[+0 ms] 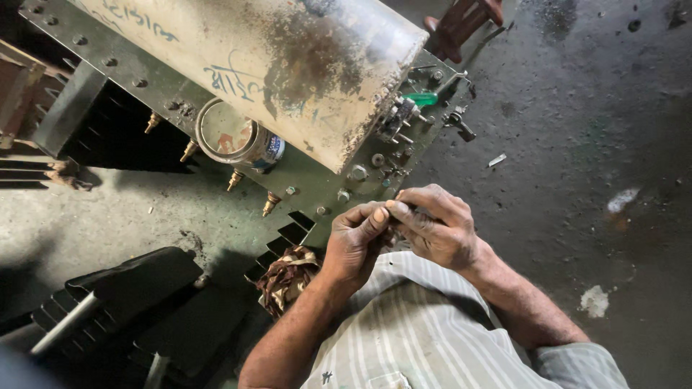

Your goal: The person sits on the floor of a factory and fits a metal mounting bracket with bolts onto the side of a transformer tank, threading and tightening the fasteners by hand and holding a small spanner near the end. They steady the tank with one hand while working the bracket with the other.

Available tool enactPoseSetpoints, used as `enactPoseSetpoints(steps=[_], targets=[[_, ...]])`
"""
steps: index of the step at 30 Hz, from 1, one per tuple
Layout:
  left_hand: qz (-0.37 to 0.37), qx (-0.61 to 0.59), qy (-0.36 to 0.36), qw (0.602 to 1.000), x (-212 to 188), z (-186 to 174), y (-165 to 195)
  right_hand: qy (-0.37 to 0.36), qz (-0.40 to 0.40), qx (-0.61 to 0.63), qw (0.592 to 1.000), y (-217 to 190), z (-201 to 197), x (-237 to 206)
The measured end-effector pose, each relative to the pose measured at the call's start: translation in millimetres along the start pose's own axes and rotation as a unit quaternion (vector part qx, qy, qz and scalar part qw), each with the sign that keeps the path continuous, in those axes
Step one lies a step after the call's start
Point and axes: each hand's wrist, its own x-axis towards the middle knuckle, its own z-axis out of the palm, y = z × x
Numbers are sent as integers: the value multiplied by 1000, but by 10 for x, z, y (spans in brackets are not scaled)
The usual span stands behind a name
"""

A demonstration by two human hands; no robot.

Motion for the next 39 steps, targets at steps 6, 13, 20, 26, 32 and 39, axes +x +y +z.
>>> enactPoseSetpoints(steps=[6,13,20,26,32,39], targets=[[7,31,24,999,-91,59,80,47,76,0,996,36,112,36],[-32,23,-4,999,-212,-58,31,160,194,15,968,268,66,186],[-27,-4,69,997,-284,-348,1,174,178,51,967,241,165,260],[-23,-14,75,997,-267,-412,-55,184,185,42,964,230,200,269],[-24,-5,69,997,-178,-388,-49,176,173,-40,968,249,182,339],[-34,-4,58,998,-146,-371,-65,162,101,-110,976,238,160,412]])
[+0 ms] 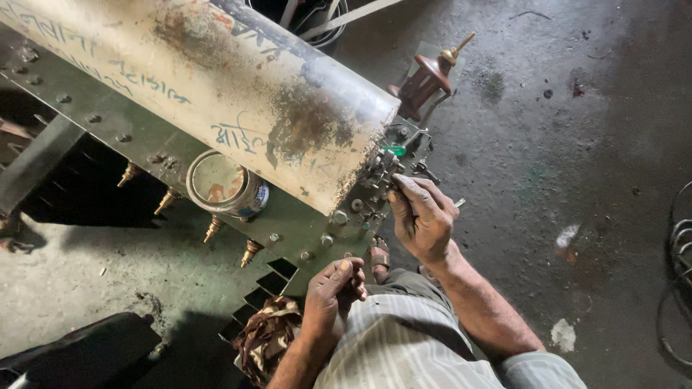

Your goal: The person sits on the floor of a factory and fits a metal mounting bracket with bolts onto the side of a transformer tank, threading and tightening the fasteners by hand and holding a small spanner near the end. They steady the tank with one hand while working the bracket with the other.

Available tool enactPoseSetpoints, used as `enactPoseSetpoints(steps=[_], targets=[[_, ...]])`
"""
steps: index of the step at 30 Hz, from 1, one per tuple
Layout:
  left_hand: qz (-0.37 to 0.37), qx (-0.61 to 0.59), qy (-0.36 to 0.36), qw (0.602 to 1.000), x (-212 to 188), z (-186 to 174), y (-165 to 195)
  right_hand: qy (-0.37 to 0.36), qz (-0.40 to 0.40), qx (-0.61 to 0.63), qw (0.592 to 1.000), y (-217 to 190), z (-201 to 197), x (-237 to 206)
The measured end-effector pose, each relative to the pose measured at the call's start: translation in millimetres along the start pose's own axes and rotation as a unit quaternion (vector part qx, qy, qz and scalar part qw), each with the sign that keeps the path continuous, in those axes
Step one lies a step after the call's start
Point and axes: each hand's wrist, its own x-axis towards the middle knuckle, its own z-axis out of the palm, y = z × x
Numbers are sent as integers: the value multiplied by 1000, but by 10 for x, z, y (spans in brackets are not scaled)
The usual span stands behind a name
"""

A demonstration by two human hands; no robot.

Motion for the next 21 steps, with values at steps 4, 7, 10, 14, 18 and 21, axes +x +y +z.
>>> enactPoseSetpoints(steps=[4,7,10,14,18,21], targets=[[2,-4,-2,1000,-1,-21,-11,-3,-9,-13,1000,-33,-41,6],[14,1,-6,1000,-33,-45,-1,2,18,9,1000,-40,-46,-23],[2,4,9,1000,-74,-69,22,10,29,24,999,6,2,-56],[4,-4,9,1000,-91,-86,25,17,52,35,998,82,43,-111],[5,-7,9,1000,-80,-106,-2,27,64,75,995,101,64,-149],[3,-4,11,1000,-61,-127,-17,45,52,84,994,85,90,-140]])
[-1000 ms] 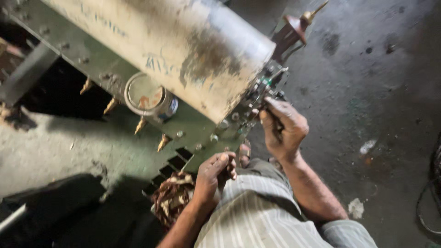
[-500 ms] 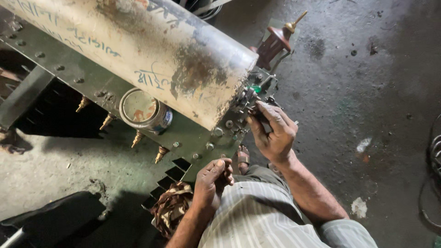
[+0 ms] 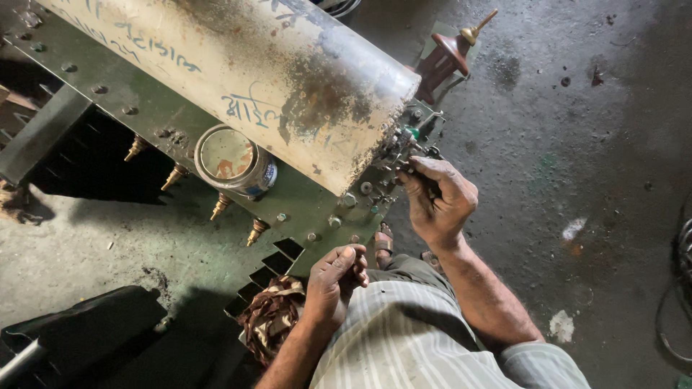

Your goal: The person sits on the floor of a factory and fits a metal mounting bracket with bolts onto the side of a transformer tank, threading and tightening the fasteners by hand and holding a small spanner near the end. They steady the tank with one hand while working the bracket with the other.

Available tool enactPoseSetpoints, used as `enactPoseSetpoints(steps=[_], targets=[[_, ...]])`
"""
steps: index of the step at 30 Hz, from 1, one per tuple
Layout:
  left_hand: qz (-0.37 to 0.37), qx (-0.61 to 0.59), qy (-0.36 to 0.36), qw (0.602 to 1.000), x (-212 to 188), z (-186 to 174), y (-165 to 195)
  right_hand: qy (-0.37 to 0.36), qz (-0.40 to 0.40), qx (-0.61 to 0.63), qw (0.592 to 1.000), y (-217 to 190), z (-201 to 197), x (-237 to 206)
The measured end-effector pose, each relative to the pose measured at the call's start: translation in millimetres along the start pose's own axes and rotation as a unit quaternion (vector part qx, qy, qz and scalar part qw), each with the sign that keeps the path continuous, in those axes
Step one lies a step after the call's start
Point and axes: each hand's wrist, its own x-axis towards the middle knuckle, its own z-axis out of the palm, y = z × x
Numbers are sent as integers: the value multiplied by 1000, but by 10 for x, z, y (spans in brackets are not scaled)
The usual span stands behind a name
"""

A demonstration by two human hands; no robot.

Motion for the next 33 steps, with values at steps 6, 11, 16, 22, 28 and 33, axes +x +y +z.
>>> enactPoseSetpoints(steps=[6,11,16,22,28,33], targets=[[6,-6,-10,1000,27,-26,-6,-10,-25,-65,998,-79,-29,62],[2,-2,-4,1000,19,-18,6,-23,-65,-135,989,-119,-76,108],[2,-14,5,1000,-7,-3,48,-18,-33,-92,995,-108,-58,107],[-10,-6,24,1000,-17,6,74,-17,-40,-111,993,-92,-49,85],[-4,-21,12,1000,-12,3,59,-27,-26,-99,994,-97,-63,90],[0,-16,22,1000,-17,-21,84,2,-33,-56,998,-66,-35,85]])
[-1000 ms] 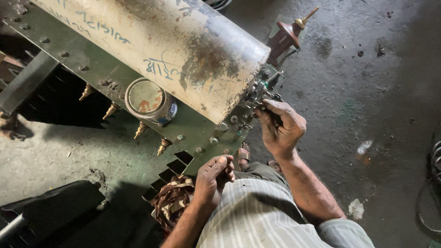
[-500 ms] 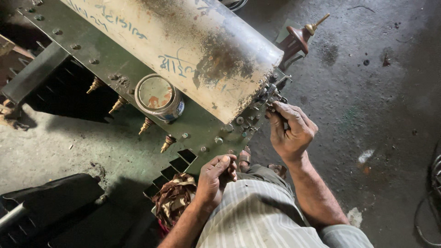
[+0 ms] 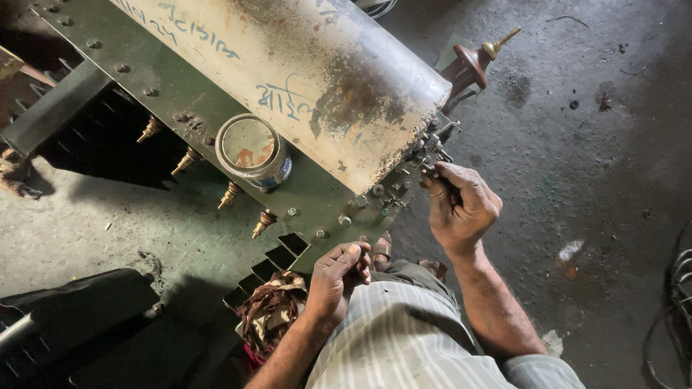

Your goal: The person sits on the floor of a factory and fits a metal mounting bracket with bolts onto the side of a transformer tank, threading and tightening the fasteners by hand and holding a small spanner near the end. They steady the tank with one hand while working the bracket with the other.

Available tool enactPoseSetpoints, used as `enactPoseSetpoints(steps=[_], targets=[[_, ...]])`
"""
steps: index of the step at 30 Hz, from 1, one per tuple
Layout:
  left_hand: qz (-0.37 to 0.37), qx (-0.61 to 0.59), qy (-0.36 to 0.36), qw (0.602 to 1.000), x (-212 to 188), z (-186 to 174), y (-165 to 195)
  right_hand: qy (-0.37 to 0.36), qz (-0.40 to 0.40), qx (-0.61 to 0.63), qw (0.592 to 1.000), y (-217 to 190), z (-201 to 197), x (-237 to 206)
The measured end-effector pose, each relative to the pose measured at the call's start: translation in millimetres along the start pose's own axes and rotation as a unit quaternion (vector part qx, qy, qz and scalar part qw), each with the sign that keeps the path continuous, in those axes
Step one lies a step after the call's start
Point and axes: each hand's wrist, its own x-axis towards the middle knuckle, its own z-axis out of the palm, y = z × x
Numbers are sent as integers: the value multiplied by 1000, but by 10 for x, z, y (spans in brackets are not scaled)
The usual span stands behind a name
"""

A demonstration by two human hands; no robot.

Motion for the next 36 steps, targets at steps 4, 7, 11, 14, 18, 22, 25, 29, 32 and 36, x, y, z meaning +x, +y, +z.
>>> enactPoseSetpoints(steps=[4,7,11,14,18,22,25,29,32,36], targets=[[2,-12,4,1000,-1,-10,16,-21,36,19,999,-5,-7,-33],[5,1,-11,1000,3,-2,13,-19,23,0,1000,-20,-15,-31],[0,-1,-13,1000,16,18,14,-33,-7,-53,998,-52,-46,15],[1,8,-6,1000,23,23,26,-44,-19,-68,997,-74,-72,47],[-4,8,-3,1000,38,25,35,-58,-31,-66,996,-47,-76,76],[-7,2,-10,1000,40,32,24,-70,-39,-64,995,27,-73,84],[-16,10,-2,1000,44,42,13,-80,-55,-56,994,87,-75,78],[-2,12,-11,1000,50,37,-1,-78,7,-14,997,109,-79,21],[9,-6,-12,1000,52,15,-14,-71,81,41,993,78,-59,-45],[5,-5,2,1000,40,-22,-46,-63,128,83,986,34,-5,-83]])
